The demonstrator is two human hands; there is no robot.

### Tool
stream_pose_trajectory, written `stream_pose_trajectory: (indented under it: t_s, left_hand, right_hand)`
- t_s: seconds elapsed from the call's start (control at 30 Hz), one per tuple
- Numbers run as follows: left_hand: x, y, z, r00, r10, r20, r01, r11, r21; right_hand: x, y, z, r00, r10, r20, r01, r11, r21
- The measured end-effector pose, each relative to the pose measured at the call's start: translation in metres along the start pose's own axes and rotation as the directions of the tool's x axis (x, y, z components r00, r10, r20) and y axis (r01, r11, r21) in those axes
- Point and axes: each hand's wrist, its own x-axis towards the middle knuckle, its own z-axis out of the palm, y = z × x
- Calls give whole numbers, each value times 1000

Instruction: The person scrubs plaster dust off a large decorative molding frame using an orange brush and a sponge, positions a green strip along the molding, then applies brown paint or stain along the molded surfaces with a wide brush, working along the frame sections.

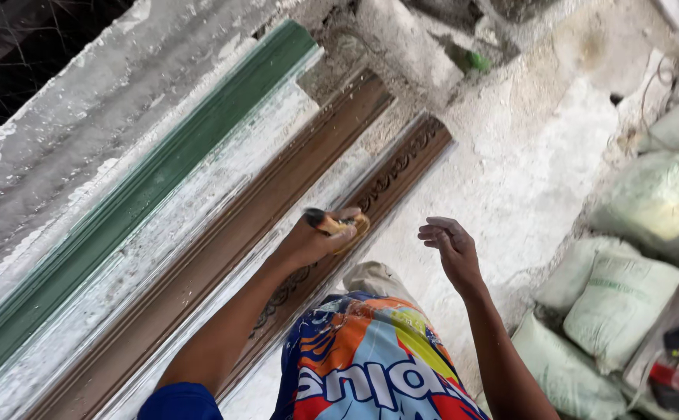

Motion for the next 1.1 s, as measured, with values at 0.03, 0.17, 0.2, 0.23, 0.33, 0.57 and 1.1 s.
stream_pose_trajectory:
  t_s: [0.03, 0.17, 0.2, 0.23, 0.33, 0.57, 1.1]
  left_hand:
    - [-11, -2, 5, 1000, -8, 28, 4, 991, 133]
    - [-32, -11, 25, 986, 117, 117, -161, 839, 521]
    - [-31, -13, 30, 972, 185, 142, -233, 787, 571]
    - [-27, -15, 35, 972, 197, 129, -235, 783, 576]
    - [2, -20, 48, 974, 210, 87, -219, 768, 601]
    - [140, -3, 95, 969, 243, 36, -198, 684, 702]
    - [383, 86, 157, 963, 264, 60, -232, 689, 687]
  right_hand:
    - [-13, 6, 3, 1000, 4, -1, -4, 1000, 19]
    - [-56, 32, 17, 998, 8, -61, -3, 997, 80]
    - [-63, 38, 19, 997, 25, -74, -16, 993, 118]
    - [-68, 43, 20, 996, 40, -83, -27, 988, 154]
    - [-76, 57, 19, 994, 32, -103, -13, 982, 187]
    - [-73, 77, -32, 989, 18, -147, 5, 988, 156]
    - [-25, 75, -192, 978, 44, -205, -53, 998, -38]
